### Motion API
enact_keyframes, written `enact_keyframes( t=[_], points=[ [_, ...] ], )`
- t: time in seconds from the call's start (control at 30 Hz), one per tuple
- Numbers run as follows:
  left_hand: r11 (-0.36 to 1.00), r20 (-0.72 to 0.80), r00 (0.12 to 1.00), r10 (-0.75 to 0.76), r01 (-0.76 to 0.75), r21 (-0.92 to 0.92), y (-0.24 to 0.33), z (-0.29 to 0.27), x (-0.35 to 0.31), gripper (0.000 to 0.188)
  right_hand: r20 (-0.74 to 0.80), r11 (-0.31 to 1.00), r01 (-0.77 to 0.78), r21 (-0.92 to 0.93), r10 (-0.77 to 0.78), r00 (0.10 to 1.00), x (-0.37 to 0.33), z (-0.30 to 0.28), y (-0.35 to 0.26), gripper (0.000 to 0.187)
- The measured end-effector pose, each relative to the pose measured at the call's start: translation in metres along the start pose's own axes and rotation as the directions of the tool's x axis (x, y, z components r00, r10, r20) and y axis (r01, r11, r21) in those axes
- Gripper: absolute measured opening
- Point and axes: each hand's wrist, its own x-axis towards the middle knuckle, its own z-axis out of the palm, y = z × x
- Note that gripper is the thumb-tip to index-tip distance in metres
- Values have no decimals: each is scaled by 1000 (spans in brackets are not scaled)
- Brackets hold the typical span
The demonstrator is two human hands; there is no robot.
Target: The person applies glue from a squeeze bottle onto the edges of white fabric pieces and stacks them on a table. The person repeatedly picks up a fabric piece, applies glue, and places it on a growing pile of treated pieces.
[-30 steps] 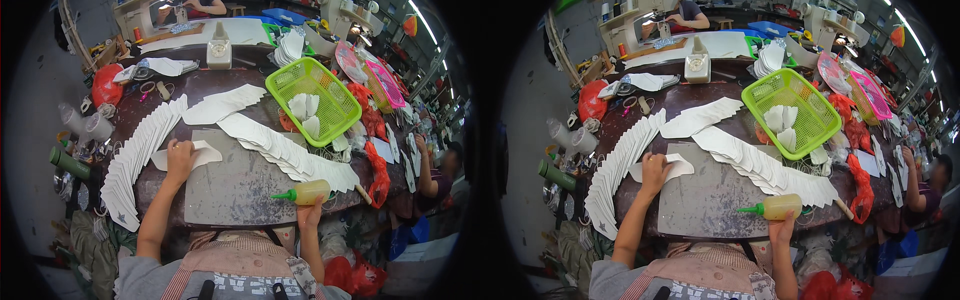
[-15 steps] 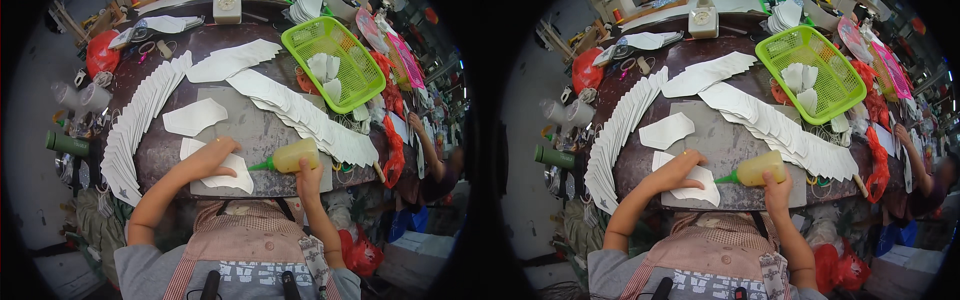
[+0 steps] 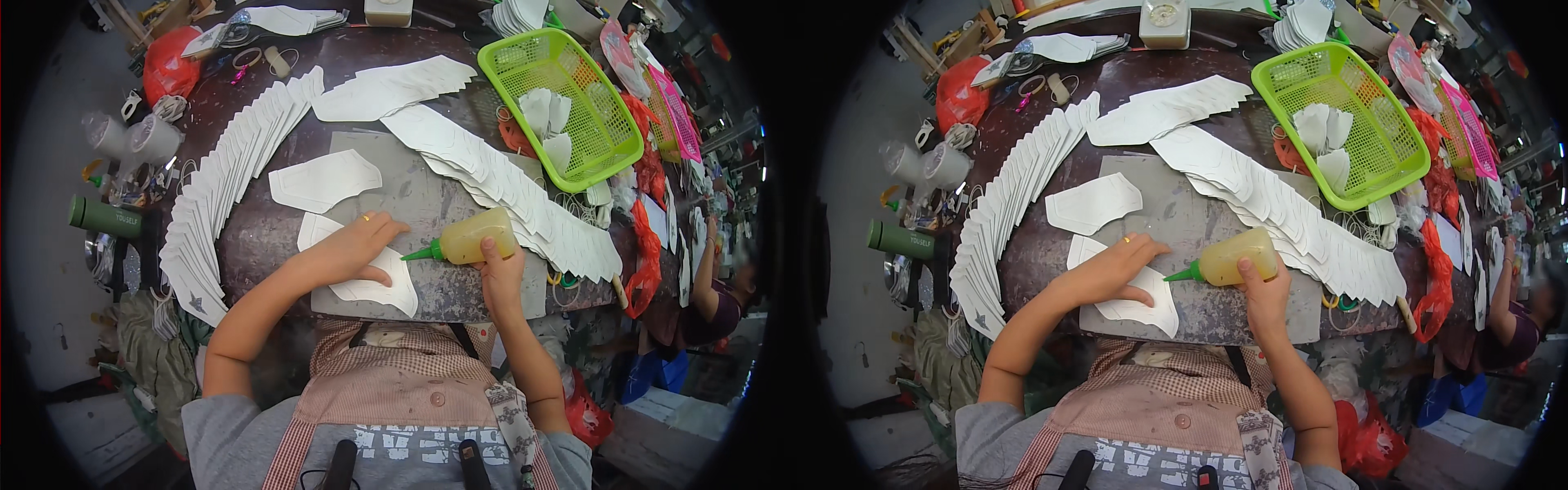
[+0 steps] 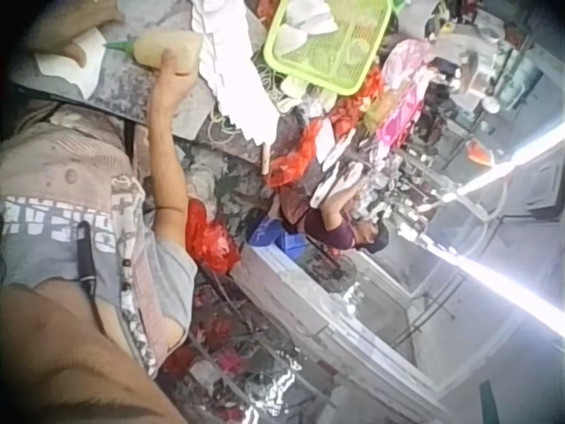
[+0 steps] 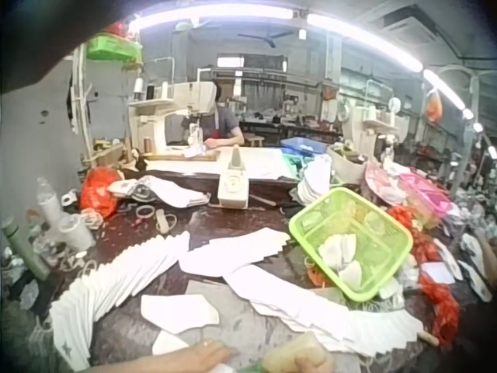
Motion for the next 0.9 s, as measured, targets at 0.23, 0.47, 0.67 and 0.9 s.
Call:
enact_keyframes(
  t=[0.23,0.47,0.67,0.9],
  points=[
    [1000,-9,1000,11,-11,20,-1,2,1,80,35,999,-10,-47,12,999,-13,-10,-5,46],
    [999,-1,1000,-11,11,33,4,2,1,81,15,995,-11,-99,13,1000,-32,-25,-10,48],
    [998,6,1000,-27,27,55,8,1,2,81,-6,993,-14,-114,13,1000,-54,-37,-9,51],
    [997,-27,999,-39,41,60,7,6,-1,79,-108,989,-2,-148,-14,994,-81,-35,-6,54]
  ],
)
